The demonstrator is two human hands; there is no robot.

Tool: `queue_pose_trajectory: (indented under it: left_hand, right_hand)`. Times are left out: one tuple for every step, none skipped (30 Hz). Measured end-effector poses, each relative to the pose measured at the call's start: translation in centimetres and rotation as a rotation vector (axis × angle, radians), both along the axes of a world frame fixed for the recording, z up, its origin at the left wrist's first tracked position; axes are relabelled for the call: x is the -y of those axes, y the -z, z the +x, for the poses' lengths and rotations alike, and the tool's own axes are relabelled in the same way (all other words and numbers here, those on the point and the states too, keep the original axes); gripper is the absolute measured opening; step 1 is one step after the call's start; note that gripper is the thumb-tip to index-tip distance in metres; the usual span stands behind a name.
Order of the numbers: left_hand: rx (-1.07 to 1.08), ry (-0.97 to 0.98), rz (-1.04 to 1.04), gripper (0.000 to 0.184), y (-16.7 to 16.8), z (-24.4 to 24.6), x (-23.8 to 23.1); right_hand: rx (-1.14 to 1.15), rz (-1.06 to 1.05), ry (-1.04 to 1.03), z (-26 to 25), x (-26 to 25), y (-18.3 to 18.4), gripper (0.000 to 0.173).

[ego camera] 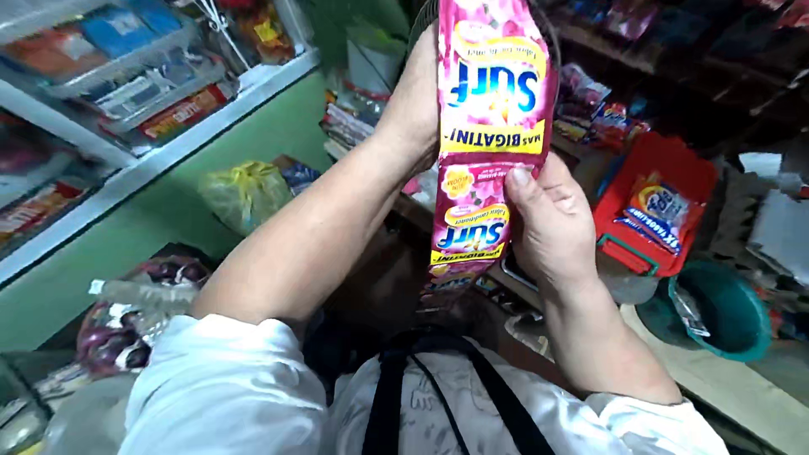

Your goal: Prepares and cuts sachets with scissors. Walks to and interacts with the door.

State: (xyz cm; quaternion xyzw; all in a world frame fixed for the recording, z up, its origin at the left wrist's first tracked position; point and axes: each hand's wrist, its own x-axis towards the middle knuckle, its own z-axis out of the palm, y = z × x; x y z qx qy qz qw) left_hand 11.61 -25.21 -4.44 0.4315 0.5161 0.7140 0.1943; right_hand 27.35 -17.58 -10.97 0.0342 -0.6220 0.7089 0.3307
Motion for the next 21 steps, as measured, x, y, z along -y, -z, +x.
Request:
queue_pose_trajectory:
  left_hand:
    - [0.06, -0.03, -0.014, 0.016, 0.3, -0.1, 0.8]
    - [0.17, -0.038, -0.02, 0.019, 0.7, -0.4, 1.3]
    - [0.269, -0.016, -0.047, 0.023, 1.1, -0.8, 1.8]
    - [0.329, 0.024, -0.088, 0.031, 1.5, -1.2, 2.4]
    - [0.361, 0.08, -0.121, 0.04, 2.0, -1.3, 3.0]
    - [0.366, 0.16, -0.141, 0.047, 2.6, -1.4, 3.6]
    - [0.335, 0.253, -0.154, 0.055, 3.4, -1.3, 4.3]
    - [0.291, 0.324, -0.16, 0.06, 4.0, -1.1, 4.9]
    - [0.244, 0.368, -0.16, 0.061, 4.6, -0.8, 5.3]
    - [0.209, 0.395, -0.139, 0.06, 5.1, -0.5, 5.5]
    - [0.191, 0.411, -0.109, 0.057, 5.5, -0.2, 5.5]
    - [0.199, 0.402, -0.08, 0.055, 5.9, 0.0, 5.4]
    - [0.209, 0.386, -0.064, 0.054, 6.4, 0.3, 5.2]
    - [0.202, 0.375, -0.066, 0.056, 6.8, 0.5, 5.1]
    - [0.175, 0.363, -0.095, 0.062, 7.2, 0.7, 5.0]
    - [0.151, 0.372, -0.128, 0.071, 7.6, 0.8, 4.9]
    - [0.129, 0.385, -0.154, 0.075, 8.1, 0.9, 4.8]
    - [0.105, 0.385, -0.175, 0.072, 8.7, 1.2, 4.7]
    - [0.092, 0.365, -0.188, 0.061, 9.3, 1.6, 4.6]
    - [0.077, 0.353, -0.193, 0.048, 9.7, 2.2, 4.5]
    - [0.056, 0.351, -0.198, 0.037, 10.1, 2.7, 4.4]
  right_hand:
    - [-0.005, -0.001, 0.014, -0.3, 0.6, 0.0, 0.02]
    - [-0.001, 0.004, 0.032, -0.6, 1.2, -0.2, 0.02]
    - [0.006, 0.015, 0.051, -0.8, 1.5, -0.5, 0.02]
    - [0.012, 0.031, 0.069, -1.0, 1.7, -0.8, 0.02]
    - [0.013, 0.044, 0.085, -1.1, 1.8, -1.1, 0.021]
    - [0.012, 0.048, 0.094, -1.2, 1.7, -1.3, 0.021]
    - [0.014, 0.056, 0.104, -1.2, 1.6, -1.4, 0.022]
    - [0.019, 0.07, 0.115, -1.2, 1.3, -1.5, 0.022]
    - [0.023, 0.081, 0.118, -1.2, 0.9, -1.5, 0.022]
    - [0.025, 0.094, 0.118, -1.2, 0.5, -1.6, 0.022]
    - [0.024, 0.101, 0.124, -1.3, 0.1, -1.5, 0.021]
    - [0.026, 0.108, 0.137, -1.3, -0.2, -1.4, 0.02]
    - [0.023, 0.109, 0.148, -1.4, -0.5, -1.2, 0.02]
    - [0.023, 0.106, 0.159, -1.4, -0.8, -0.9, 0.019]
    - [0.029, 0.094, 0.175, -1.4, -1.0, -0.5, 0.02]
    - [0.041, 0.068, 0.192, -1.3, -1.2, -0.1, 0.021]
    - [0.047, 0.034, 0.206, -1.2, -1.3, 0.3, 0.021]
    - [0.056, 0.002, 0.225, -1.0, -1.5, 0.6, 0.02]
    - [0.063, -0.024, 0.243, -0.8, -1.6, 0.9, 0.019]
    - [0.069, -0.046, 0.257, -0.5, -1.7, 1.1, 0.02]
    - [0.076, -0.065, 0.272, -0.2, -1.9, 1.1, 0.02]
